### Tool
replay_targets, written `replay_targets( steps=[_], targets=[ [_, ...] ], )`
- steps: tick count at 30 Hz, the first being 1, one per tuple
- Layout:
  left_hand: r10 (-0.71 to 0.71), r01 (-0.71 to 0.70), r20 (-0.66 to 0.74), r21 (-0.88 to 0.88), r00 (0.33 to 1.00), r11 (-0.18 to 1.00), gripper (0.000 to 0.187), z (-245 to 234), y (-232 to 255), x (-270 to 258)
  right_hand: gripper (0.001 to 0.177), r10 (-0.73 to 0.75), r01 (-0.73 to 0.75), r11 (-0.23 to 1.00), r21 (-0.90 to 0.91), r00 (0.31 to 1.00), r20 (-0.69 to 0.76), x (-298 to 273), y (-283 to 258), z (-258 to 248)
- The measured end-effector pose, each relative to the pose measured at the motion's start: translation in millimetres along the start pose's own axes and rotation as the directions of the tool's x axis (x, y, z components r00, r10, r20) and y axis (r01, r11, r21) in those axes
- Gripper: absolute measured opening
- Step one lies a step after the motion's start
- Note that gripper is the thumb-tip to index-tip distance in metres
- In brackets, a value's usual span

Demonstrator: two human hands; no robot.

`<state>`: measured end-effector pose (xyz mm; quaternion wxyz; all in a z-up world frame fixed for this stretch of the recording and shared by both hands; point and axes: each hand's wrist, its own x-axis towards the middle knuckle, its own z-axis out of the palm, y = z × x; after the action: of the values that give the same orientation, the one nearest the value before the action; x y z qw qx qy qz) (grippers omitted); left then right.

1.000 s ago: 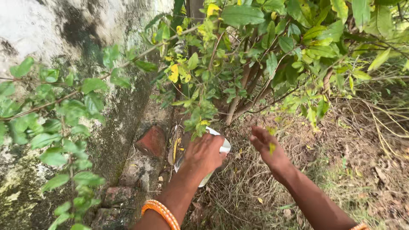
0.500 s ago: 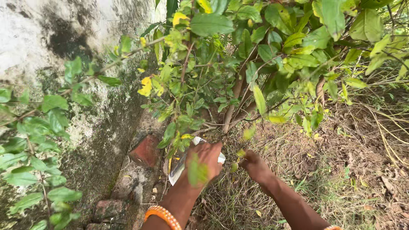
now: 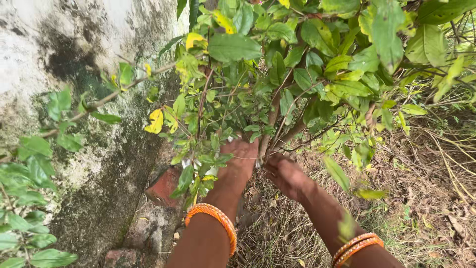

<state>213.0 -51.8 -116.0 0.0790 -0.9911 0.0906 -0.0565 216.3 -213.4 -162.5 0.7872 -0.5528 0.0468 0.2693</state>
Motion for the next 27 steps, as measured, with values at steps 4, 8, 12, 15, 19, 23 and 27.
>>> replay_targets(
  steps=[4, 8, 12, 15, 19, 23, 27],
  targets=[
    [-0.249, 0.276, 0.123, -0.307, 0.961, 0.911, 0.047, 0.1, -19.0, 8.9, 0.049, -0.063, 0.063, 0.996, 0.066, 0.998, 0.001, 2.3, -14.7, 11.8],
    [-0.346, 0.328, 0.051, -0.471, 0.937, 0.819, 0.045, 1.3, -25.3, 9.8, 0.048, -0.092, 0.094, 0.989, 0.111, 0.995, -0.027, 3.8, -16.6, 19.4],
    [-0.247, 0.226, 0.003, -0.410, 0.969, 0.883, 0.060, 2.3, -27.0, -15.6, 0.049, -0.090, 0.090, 0.996, 0.011, 0.994, -0.062, -5.5, -20.1, 29.5],
    [-0.189, 0.183, 0.025, -0.401, 0.982, 0.897, 0.080, -0.4, -20.4, -38.8, 0.048, -0.082, 0.085, 0.996, 0.028, 0.992, -0.093, -15.2, -20.5, 34.1],
    [-0.148, 0.273, 0.262, -0.546, 0.954, 0.792, 0.101, -28.0, 1.4, -49.8, 0.048, -0.100, 0.105, 0.993, 0.049, 0.989, -0.106, -18.5, -18.1, 28.1],
    [-0.146, 0.287, 0.371, -0.359, 0.917, 0.888, 0.103, -83.6, 10.9, -62.2, 0.046, -0.101, 0.111, 0.991, 0.070, 0.985, -0.139, -9.7, -14.3, 10.0],
    [-0.111, 0.275, 0.407, -0.370, 0.907, 0.887, 0.108, -93.2, 16.9, -55.7, 0.050, -0.213, 0.215, 0.961, 0.176, 0.977, -0.030, -9.4, -13.2, -14.0]
  ],
)
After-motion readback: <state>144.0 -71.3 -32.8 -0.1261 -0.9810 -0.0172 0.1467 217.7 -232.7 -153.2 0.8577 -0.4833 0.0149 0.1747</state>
